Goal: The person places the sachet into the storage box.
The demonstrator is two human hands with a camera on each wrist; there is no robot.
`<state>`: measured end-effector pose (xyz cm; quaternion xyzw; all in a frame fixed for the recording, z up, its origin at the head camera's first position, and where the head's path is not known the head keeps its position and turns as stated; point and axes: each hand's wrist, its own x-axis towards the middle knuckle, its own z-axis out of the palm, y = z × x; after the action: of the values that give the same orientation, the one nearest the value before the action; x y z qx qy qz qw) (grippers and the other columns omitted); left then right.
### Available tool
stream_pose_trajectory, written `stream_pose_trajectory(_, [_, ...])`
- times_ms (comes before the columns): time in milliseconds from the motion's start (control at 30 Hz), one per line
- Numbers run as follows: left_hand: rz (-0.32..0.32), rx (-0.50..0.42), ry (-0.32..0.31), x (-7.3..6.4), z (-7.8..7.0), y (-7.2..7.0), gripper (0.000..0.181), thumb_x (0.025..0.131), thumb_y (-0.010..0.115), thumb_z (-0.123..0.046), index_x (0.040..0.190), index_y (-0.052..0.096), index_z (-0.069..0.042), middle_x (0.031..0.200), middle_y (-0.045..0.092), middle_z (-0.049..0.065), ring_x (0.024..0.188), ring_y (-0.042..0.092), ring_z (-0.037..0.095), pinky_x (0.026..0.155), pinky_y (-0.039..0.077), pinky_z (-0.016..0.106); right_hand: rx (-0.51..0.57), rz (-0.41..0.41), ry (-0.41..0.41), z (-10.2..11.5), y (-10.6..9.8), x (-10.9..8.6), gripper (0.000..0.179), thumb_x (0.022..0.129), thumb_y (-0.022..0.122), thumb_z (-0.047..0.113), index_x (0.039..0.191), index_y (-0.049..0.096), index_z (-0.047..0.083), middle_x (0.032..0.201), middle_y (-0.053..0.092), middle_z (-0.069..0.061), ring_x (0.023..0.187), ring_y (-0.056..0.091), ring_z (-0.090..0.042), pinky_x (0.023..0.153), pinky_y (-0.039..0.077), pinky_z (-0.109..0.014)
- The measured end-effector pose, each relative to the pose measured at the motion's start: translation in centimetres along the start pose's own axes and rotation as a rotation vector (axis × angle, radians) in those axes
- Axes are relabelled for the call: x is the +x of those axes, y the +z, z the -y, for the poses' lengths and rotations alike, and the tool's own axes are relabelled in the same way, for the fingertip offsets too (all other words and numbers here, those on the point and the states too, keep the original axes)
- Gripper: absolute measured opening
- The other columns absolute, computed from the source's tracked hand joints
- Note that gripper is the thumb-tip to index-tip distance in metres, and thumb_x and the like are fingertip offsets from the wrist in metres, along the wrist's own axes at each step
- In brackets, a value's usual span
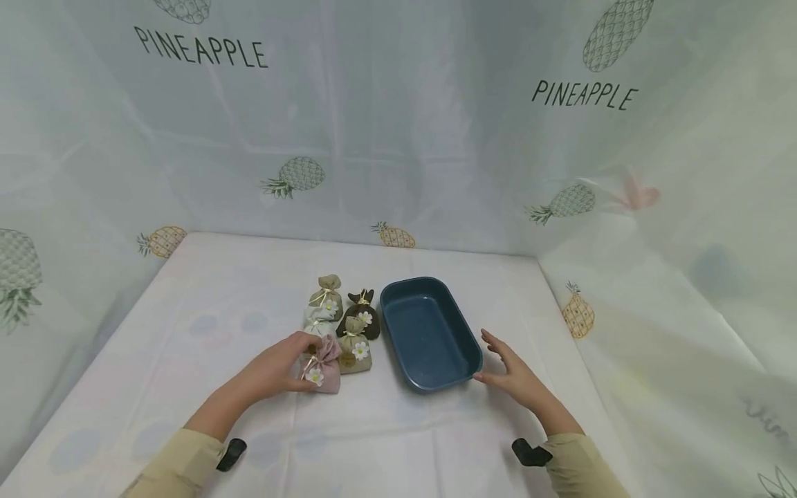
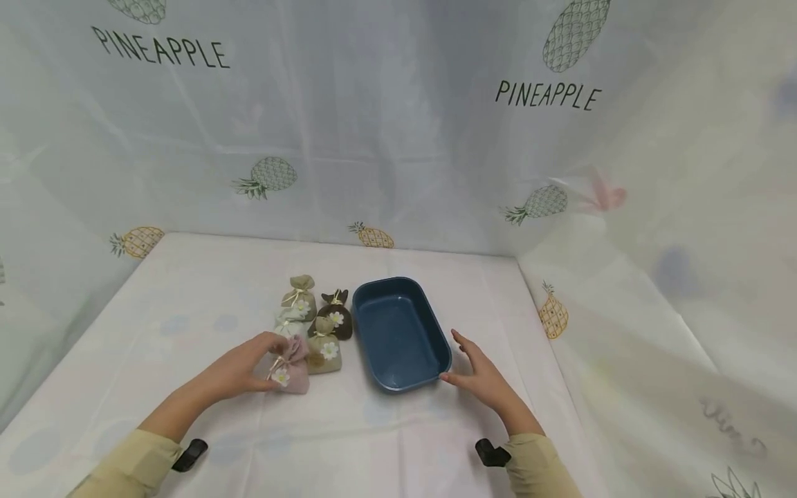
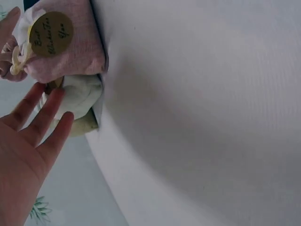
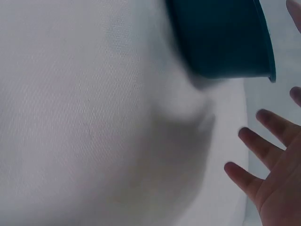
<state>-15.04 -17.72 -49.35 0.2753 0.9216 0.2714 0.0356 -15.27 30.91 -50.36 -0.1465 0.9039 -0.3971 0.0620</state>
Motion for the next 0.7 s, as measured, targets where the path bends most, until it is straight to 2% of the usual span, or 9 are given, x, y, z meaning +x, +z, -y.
stream_pose_trajectory(133, [0.034,-0.065,-0.035,0.2,-0.1,0.5,0.07,0.075,0.086,-0.026,0.132,0.05,-0.007,0.125,0.055,0.006,0.114,0.055,0.027,0.095,0.045,0.047,0.05,0.011,0.008,-0.5,0.4,0.3,0.093,0.081,0.08,0.032,0.153,0.027,0.008,0.144,0.044,-0.021,0.124,0.049,-0.038,0.1,0.035,-0.061])
stream_pose_trajectory(267, [0.052,-0.098,-0.077,0.3,-0.3,0.8,0.072,0.077,0.084,-0.028,0.137,0.048,-0.01,0.126,0.056,0.005,0.115,0.055,0.027,0.094,0.046,0.048,0.096,0.009,0.036,-0.4,0.6,0.4,0.093,0.078,0.083,0.029,0.153,0.031,0.01,0.135,0.052,-0.018,0.117,0.053,-0.034,0.098,0.04,-0.057])
stream_pose_trajectory(533, [0.035,-0.134,-0.061,0.5,-0.2,1.6,0.076,0.076,0.085,-0.021,0.139,0.046,-0.009,0.128,0.053,0.007,0.118,0.052,0.029,0.094,0.045,0.049,0.181,0.018,0.076,-0.4,0.7,0.5,0.087,0.079,0.083,0.021,0.151,0.035,0.011,0.131,0.054,-0.022,0.116,0.053,-0.039,0.096,0.043,-0.055])
stream_pose_trajectory(700, [0.028,-0.157,-0.086,0.6,-0.1,2.1,0.079,0.072,0.088,-0.022,0.139,0.047,-0.013,0.131,0.052,0.008,0.119,0.051,0.029,0.095,0.045,0.049,0.188,0.022,0.071,-0.9,0.9,0.7,0.087,0.078,0.084,0.022,0.151,0.036,0.015,0.129,0.056,-0.019,0.115,0.055,-0.035,0.095,0.045,-0.052])
